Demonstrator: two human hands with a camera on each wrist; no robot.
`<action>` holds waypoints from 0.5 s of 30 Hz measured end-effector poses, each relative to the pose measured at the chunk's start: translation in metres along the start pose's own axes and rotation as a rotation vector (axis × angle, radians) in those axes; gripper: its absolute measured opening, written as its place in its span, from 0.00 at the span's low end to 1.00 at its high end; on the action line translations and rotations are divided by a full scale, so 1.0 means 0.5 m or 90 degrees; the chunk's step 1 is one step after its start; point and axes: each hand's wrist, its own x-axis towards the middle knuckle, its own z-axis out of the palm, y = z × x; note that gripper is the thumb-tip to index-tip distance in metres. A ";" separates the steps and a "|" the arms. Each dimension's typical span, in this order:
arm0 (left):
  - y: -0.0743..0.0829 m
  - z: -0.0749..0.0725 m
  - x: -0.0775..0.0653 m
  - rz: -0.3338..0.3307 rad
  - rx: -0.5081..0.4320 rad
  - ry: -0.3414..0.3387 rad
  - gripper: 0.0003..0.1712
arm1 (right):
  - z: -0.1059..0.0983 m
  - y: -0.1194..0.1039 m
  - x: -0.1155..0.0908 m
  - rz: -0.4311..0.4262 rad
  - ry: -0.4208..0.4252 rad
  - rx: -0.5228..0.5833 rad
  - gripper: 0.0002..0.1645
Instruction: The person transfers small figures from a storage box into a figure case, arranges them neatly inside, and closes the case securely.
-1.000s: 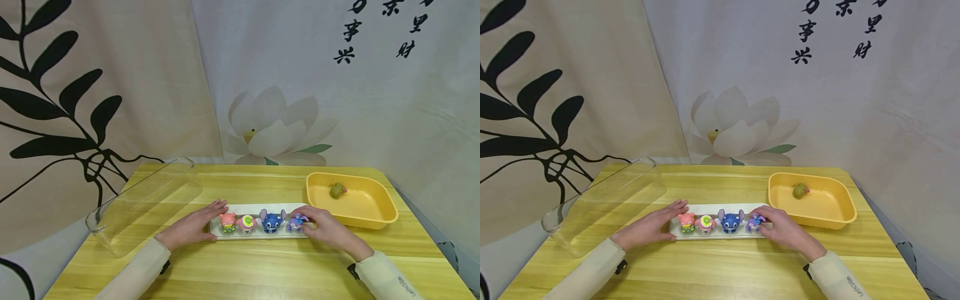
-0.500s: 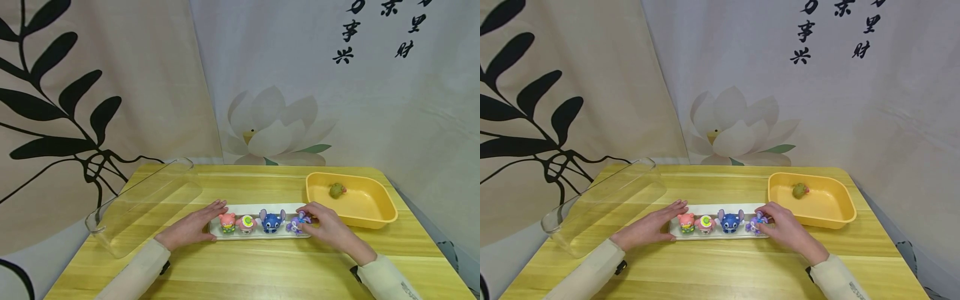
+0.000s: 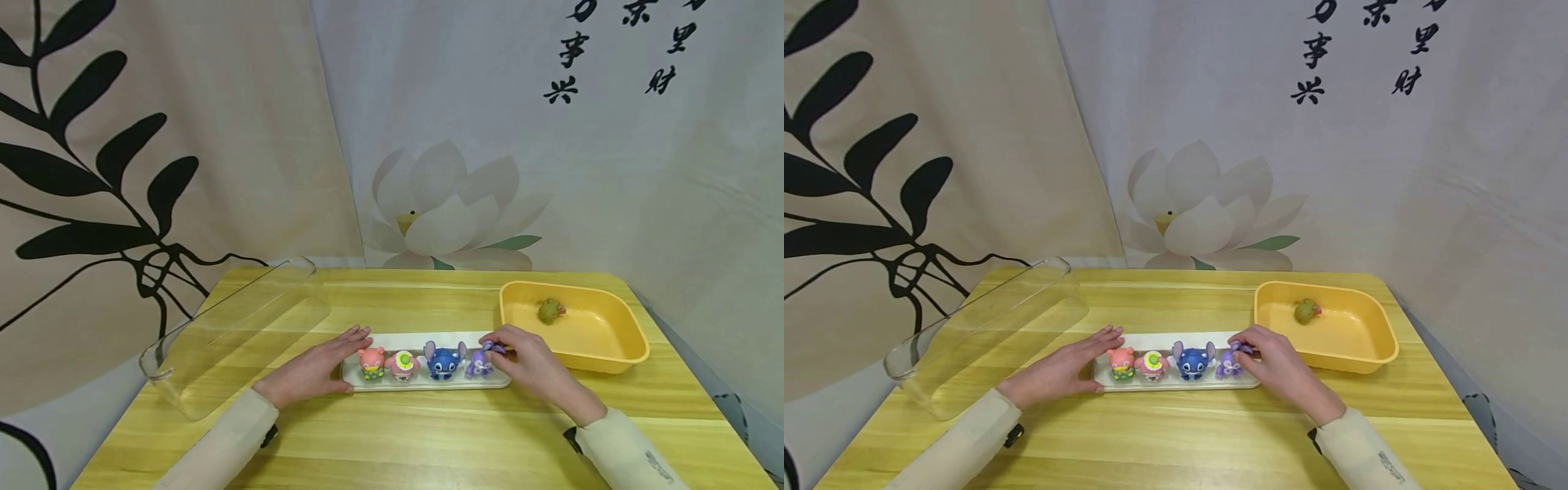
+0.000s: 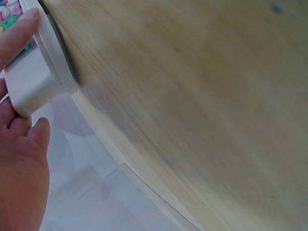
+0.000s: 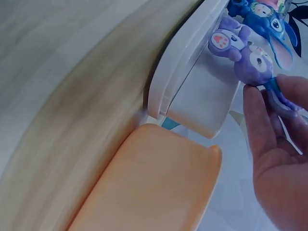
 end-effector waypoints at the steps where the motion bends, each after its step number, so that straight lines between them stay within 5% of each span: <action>1: 0.000 0.000 0.000 -0.002 -0.001 -0.002 0.54 | 0.001 0.000 0.001 0.003 0.001 0.001 0.10; 15: 0.002 -0.003 -0.001 0.002 -0.007 0.003 0.54 | -0.001 -0.004 0.003 0.043 -0.014 0.039 0.17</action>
